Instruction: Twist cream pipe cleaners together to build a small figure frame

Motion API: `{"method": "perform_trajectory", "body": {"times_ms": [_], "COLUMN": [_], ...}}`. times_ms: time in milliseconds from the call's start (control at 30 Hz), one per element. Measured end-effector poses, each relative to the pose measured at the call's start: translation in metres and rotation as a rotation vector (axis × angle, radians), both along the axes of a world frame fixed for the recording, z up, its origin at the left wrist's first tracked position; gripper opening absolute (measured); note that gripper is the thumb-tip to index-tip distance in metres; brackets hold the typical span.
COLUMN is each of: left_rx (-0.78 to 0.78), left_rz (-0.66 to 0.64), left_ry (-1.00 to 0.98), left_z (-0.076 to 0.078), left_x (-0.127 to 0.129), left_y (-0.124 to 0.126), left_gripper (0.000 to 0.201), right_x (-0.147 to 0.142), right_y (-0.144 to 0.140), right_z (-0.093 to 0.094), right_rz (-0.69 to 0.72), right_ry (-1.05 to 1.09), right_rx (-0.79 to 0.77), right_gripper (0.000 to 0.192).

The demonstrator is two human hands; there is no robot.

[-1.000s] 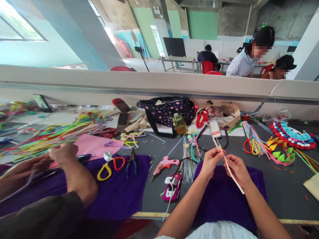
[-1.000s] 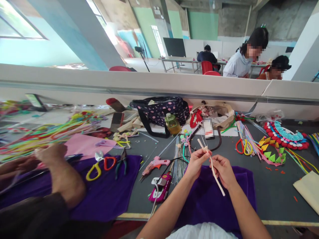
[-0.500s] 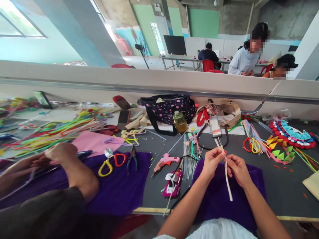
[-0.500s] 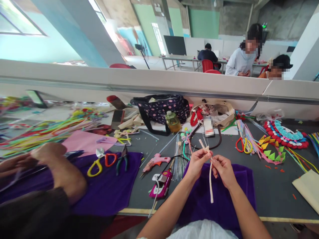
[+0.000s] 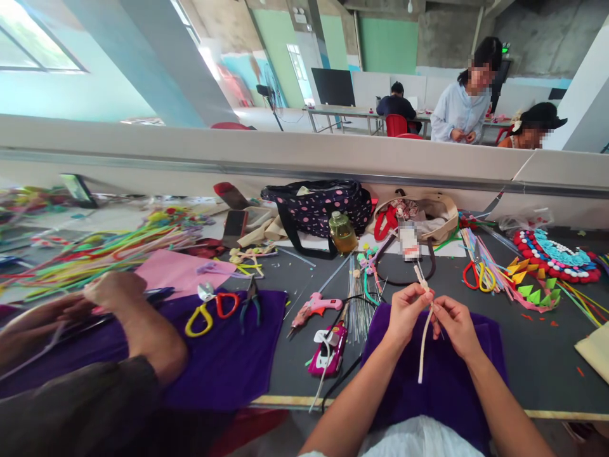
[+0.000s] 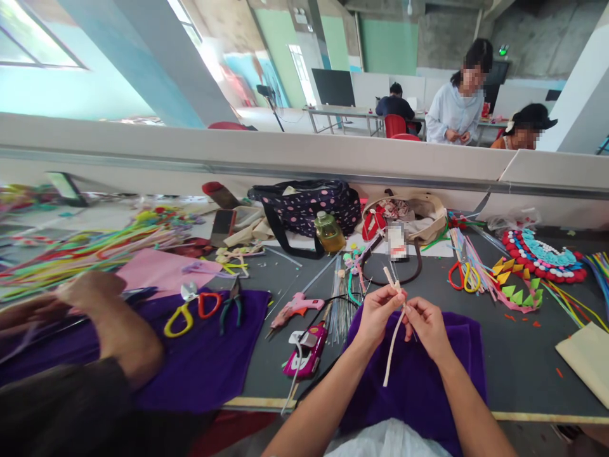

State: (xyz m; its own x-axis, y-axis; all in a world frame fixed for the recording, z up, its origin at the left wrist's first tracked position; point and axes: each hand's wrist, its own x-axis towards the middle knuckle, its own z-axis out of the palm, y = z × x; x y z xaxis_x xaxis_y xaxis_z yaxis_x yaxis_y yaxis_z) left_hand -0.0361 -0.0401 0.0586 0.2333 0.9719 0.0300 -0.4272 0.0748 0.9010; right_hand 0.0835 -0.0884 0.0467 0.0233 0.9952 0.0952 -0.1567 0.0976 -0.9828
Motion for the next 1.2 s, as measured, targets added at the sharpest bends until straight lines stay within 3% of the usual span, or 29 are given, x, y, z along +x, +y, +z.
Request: {"method": "perform_trajectory", "body": {"times_ms": [267, 333, 533, 667, 867, 1067, 1200], "left_rx": [0.056, 0.061, 0.037, 0.000, -0.105, -0.101, -0.104], "left_rz": [0.080, 0.071, -0.106, -0.145, -0.029, 0.034, 0.047], "left_ry": [0.076, 0.064, 0.031, -0.026, -0.110, -0.111, -0.120], "left_z": [-0.005, -0.006, -0.007, -0.014, -0.036, -0.055, -0.062], "left_x": [0.005, 0.007, 0.007, 0.010, 0.023, 0.031, 0.031], "left_y": [0.004, 0.008, 0.029, 0.044, 0.062, 0.072, 0.073], "left_gripper": [0.023, 0.023, 0.025, 0.023, 0.025, 0.024, 0.023], "right_x": [0.004, 0.003, 0.002, 0.004, 0.006, 0.009, 0.010], "right_y": [0.005, 0.011, 0.033, 0.046, 0.066, 0.079, 0.080], "right_z": [-0.010, -0.014, -0.027, -0.034, -0.051, -0.076, -0.083], "right_rz": [-0.130, -0.130, 0.055, 0.089, 0.046, -0.032, -0.082], "right_ry": [-0.263, -0.187, 0.347, 0.454, 0.403, 0.290, 0.168], "right_rx": [0.115, 0.095, -0.110, -0.131, -0.061, -0.016, 0.003], "right_gripper": [0.020, 0.020, 0.020, 0.022, 0.024, 0.026, 0.029]}}
